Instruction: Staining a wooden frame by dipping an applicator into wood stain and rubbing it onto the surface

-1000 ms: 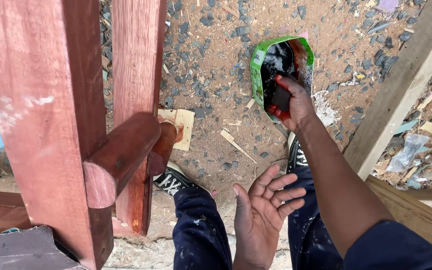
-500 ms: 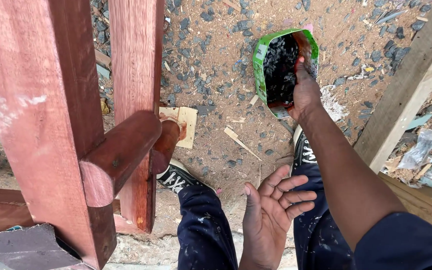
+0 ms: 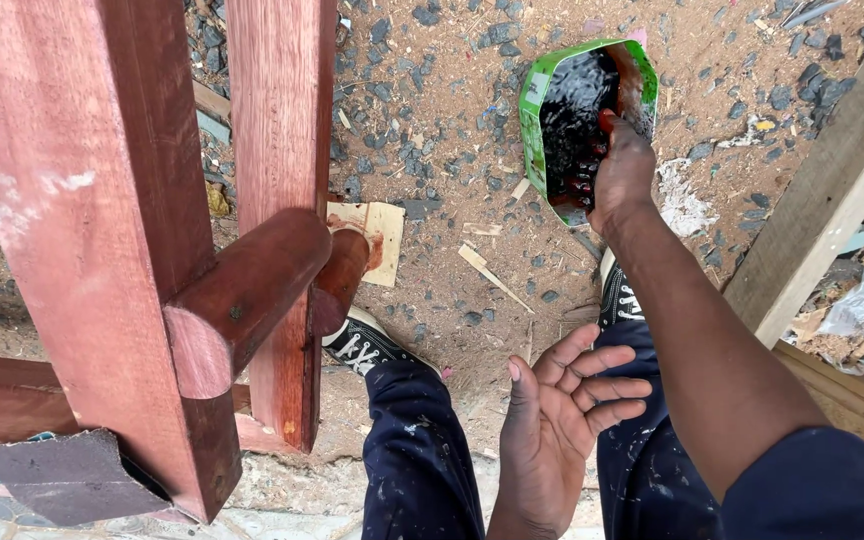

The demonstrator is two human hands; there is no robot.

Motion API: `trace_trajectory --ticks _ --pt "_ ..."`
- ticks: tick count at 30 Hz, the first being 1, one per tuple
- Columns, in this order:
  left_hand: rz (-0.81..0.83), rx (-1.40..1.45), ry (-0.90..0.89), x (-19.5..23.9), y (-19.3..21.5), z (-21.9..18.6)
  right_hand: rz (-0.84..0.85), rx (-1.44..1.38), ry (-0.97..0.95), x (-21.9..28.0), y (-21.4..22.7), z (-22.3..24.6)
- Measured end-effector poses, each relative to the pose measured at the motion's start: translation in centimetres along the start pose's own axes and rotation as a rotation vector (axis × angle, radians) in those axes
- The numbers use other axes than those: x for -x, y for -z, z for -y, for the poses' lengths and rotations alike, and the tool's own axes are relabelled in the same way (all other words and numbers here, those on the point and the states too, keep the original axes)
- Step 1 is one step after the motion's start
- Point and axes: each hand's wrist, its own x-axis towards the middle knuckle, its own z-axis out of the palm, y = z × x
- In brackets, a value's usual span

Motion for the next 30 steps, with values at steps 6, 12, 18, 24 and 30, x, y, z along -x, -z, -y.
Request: trace_trajectory --ticks 6,12,18,24,30 --pt "-0.009 0.010 -0.012 -0.2 0.3 0.2 0.040 0.004 0.201 -2.3 1.1 -2.2" --pt "-0.018 -0.013 -0.012 -0.1 0.3 0.2 0.171 0.052 0.184 -1.5 1.3 -2.4" --pt "-0.026 -0.012 -0.010 -0.1 0.3 0.4 0.188 0.664 0.796 -1.7 2.1 -3.0" --pt "-0.025 -0.008 -0.010 -0.2 0.4 0.6 -0.039 1.152 0.839 -3.1 2.4 -4.1" --pt "0.011 -0.028 0.001 0.0 0.0 0.4 0.054 1.359 0.697 -5.3 1.3 -4.1"
